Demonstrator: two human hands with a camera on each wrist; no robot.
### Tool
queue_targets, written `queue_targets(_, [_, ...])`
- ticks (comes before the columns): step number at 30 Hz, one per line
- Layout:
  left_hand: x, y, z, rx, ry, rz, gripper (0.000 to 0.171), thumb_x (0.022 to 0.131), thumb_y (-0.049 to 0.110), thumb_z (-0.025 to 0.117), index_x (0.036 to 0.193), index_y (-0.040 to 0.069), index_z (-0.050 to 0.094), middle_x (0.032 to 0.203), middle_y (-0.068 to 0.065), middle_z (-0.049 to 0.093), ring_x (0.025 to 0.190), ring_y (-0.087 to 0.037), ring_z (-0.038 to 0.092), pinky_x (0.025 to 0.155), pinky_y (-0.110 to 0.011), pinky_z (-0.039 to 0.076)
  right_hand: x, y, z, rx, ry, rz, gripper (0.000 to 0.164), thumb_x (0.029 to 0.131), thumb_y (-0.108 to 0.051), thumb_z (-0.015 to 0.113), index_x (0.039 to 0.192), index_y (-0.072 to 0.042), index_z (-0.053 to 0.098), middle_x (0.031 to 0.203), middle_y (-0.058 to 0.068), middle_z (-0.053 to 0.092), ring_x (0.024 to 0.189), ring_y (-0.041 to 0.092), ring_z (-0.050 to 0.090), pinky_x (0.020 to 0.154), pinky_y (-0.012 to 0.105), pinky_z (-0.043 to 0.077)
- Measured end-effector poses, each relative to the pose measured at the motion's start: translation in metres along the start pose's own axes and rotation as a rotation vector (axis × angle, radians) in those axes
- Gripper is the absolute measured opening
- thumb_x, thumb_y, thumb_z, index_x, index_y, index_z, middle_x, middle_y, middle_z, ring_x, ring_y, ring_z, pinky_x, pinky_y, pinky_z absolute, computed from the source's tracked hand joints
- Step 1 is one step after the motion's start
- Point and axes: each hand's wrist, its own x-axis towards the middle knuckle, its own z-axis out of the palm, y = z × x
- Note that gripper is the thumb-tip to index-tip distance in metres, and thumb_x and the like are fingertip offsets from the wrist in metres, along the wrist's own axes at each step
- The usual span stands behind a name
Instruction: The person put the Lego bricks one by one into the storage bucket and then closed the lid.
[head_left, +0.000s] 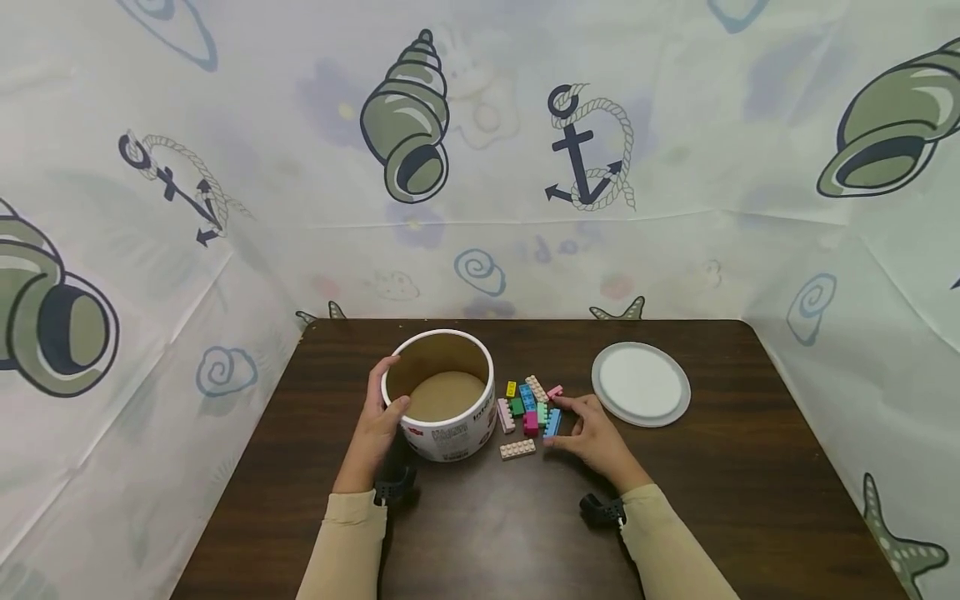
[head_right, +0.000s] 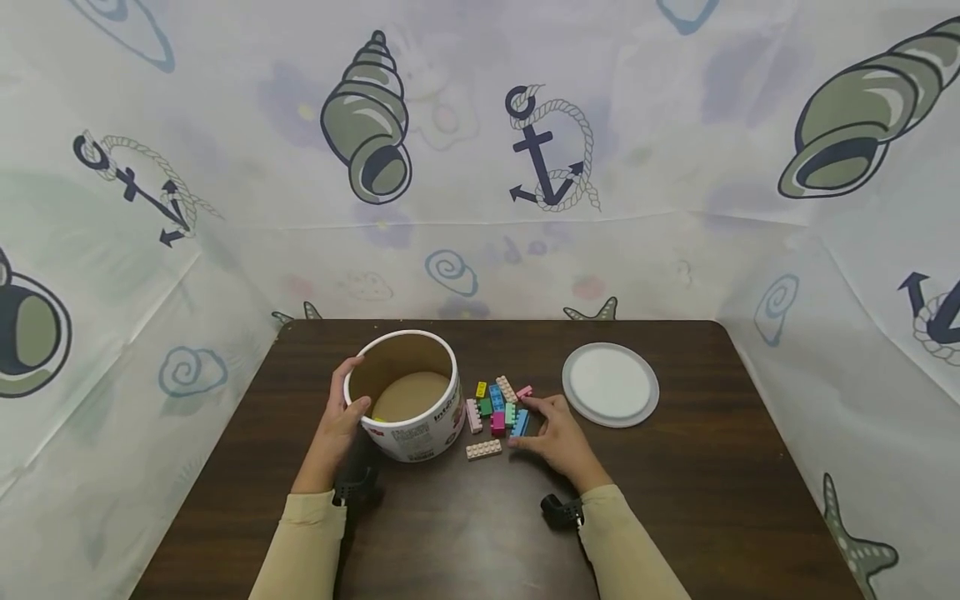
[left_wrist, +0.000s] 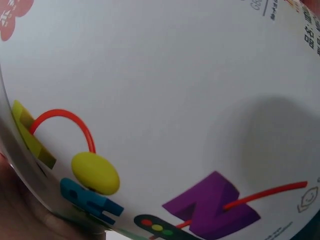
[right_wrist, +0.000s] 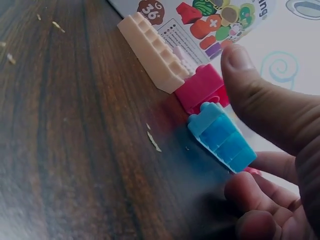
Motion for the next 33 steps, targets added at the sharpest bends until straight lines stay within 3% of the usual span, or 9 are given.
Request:
queue_targets(7, [-0.0009, -0.0005, -0.0002, -0.011, -0.005, 0.003, 0.075, 0.103, 0.014, 0.064, 0.168, 0.022, 0.029, 0.171, -0.020, 0.028, 0.148, -0.051, 0.033, 0.109, -0.019, 0.042, 0.0001, 0.0019, 0.0025, 0.000, -0.009, -0.020, 0.079, 0.078, -0.034, 0.099, 0.148, -0.019, 0.067, 0.123, 0.010, 0.051, 0.083, 0.017, 0.051, 0.068, 0.025, 0.046])
queue_targets(15, [0.0001, 0.0009, 0.0012, -0.030, -0.019, 0.035, 0.076, 0.101, 0.015, 0.066, 0.168, 0.018, 0.029, 0.171, -0.024, 0.026, 0.145, -0.044, 0.039, 0.105, -0.019, 0.047, -0.0015, 0.0006, 0.0026, 0.046, -0.026, -0.004, 0.076, 0.077, -0.030, 0.100, 0.145, -0.021, 0.069, 0.122, 0.011, 0.048, 0.083, 0.019, 0.051, 0.066, 0.025, 0.045])
queue_targets(23, [-0.0004, 0.0003, 0.0018, -0.025, -0.010, 0.028, 0.075, 0.102, 0.019, 0.067, 0.167, 0.019, 0.030, 0.171, -0.023, 0.026, 0.146, -0.047, 0.036, 0.106, -0.019, 0.045, -0.0009, 0.0000, 0.0026, -0.008, 0.005, -0.003, 0.065, 0.083, -0.028, 0.097, 0.141, -0.020, 0.070, 0.114, 0.009, 0.053, 0.082, 0.018, 0.052, 0.066, 0.025, 0.045])
queue_targets(33, [0.0013, 0.0022, 0.0027, -0.022, -0.004, 0.019, 0.074, 0.100, 0.011, 0.062, 0.166, 0.017, 0.030, 0.170, -0.023, 0.026, 0.144, -0.041, 0.039, 0.106, -0.020, 0.045, -0.0040, -0.0036, 0.0025, 0.090, 0.066, 0.024, 0.054, 0.095, -0.041, 0.084, 0.138, -0.013, 0.064, 0.115, 0.009, 0.060, 0.086, 0.020, 0.052, 0.070, 0.025, 0.046])
